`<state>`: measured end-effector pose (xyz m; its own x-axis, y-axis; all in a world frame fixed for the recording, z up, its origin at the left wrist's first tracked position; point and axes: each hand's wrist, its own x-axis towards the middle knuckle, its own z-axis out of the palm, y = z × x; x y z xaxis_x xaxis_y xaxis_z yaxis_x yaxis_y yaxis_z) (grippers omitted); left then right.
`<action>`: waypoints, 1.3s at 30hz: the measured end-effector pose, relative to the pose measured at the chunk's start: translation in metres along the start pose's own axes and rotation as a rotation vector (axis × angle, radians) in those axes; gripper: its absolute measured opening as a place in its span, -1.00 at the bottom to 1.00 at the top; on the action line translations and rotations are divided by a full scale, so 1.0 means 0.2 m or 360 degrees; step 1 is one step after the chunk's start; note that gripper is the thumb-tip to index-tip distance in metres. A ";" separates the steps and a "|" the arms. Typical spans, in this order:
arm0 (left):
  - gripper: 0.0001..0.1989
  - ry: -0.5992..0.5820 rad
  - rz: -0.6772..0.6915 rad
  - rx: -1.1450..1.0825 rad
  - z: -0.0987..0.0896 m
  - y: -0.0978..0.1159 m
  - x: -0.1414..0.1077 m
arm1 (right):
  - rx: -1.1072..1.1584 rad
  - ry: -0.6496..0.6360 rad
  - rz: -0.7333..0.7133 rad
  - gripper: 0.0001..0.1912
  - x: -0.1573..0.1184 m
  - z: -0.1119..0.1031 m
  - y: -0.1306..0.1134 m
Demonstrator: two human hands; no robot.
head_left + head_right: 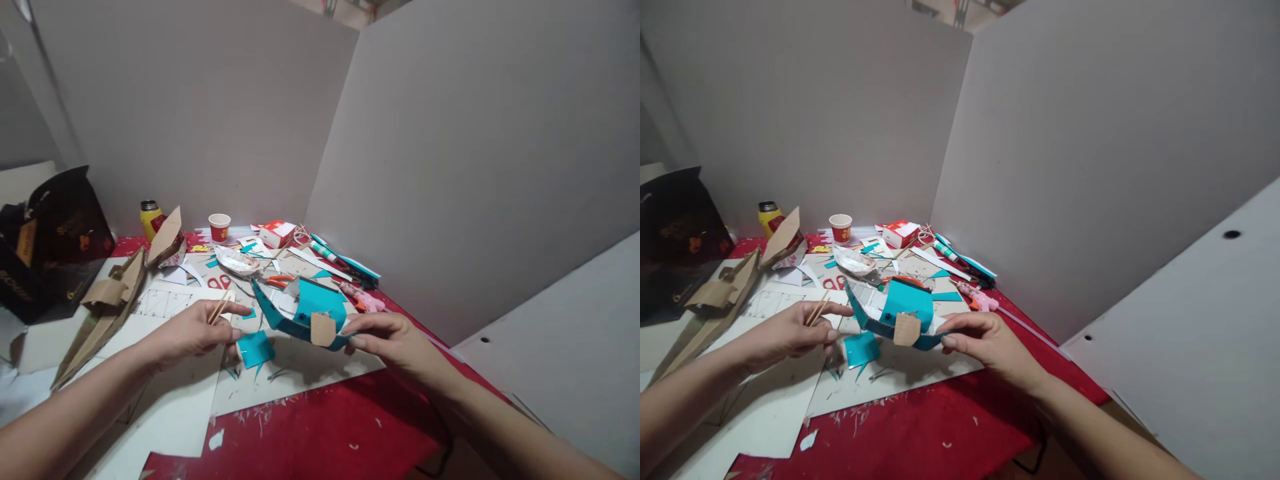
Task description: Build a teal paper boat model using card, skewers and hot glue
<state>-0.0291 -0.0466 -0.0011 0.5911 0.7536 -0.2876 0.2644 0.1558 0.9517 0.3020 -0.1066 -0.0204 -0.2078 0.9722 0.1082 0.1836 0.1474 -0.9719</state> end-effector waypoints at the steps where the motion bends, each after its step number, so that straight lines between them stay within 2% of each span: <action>1: -0.40 -0.0028 0.0017 -0.0056 0.01 0.00 0.00 | 0.0010 0.0004 0.0005 -0.85 0.00 0.01 0.00; 3: -0.35 -0.0077 0.0041 -0.0179 0.04 0.00 -0.01 | 0.0021 0.0019 0.0023 -0.85 0.00 0.03 -0.01; 7: -0.66 -0.0020 0.0012 -0.0311 0.08 -0.02 0.00 | 0.0049 0.0025 0.0024 -0.82 0.01 0.08 -0.01; 8: -0.67 0.0018 0.0004 -0.0311 0.08 -0.02 0.00 | 0.0047 0.0024 0.0016 -0.83 0.02 0.09 -0.01; 11: -0.68 0.0111 -0.0016 -0.0288 0.05 -0.03 0.01 | 0.0013 0.0073 -0.0030 -0.84 0.02 0.07 0.00; 13: -0.68 0.0189 -0.0032 -0.0280 0.00 -0.03 0.02 | 0.0005 0.0178 -0.0056 -0.85 0.02 0.03 0.01; 18: -0.69 0.0517 -0.0019 -0.0316 -0.14 -0.03 0.05 | -0.0106 0.0485 -0.0073 -0.80 -0.04 -0.06 0.01; 23: -0.58 0.0947 0.0030 -0.0301 -0.22 -0.06 0.08 | -0.0535 0.0478 -0.0214 -0.84 -0.10 -0.04 0.00; 27: -0.71 0.1158 0.0077 -0.0254 -0.25 -0.08 0.09 | -0.0657 0.0455 -0.0383 -0.90 -0.11 -0.01 0.00; 31: -0.73 0.1145 0.0097 -0.0262 -0.25 -0.07 0.10 | -0.0714 0.0380 -0.0527 -0.88 -0.11 0.00 0.01; 36: -0.69 0.0884 0.0041 -0.0258 -0.18 -0.05 0.08 | -0.0739 0.0270 -0.0553 -0.88 -0.09 0.02 0.02; 39: -0.67 0.0820 0.0050 -0.0225 -0.13 -0.03 0.06 | -0.0790 0.0218 -0.0587 -0.88 -0.07 0.03 0.02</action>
<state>-0.0436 -0.0220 -0.0083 0.1366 0.9697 -0.2026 0.1262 0.1858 0.9745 0.2995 -0.1213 -0.0279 -0.2237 0.8510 0.4751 0.5540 0.5120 -0.6564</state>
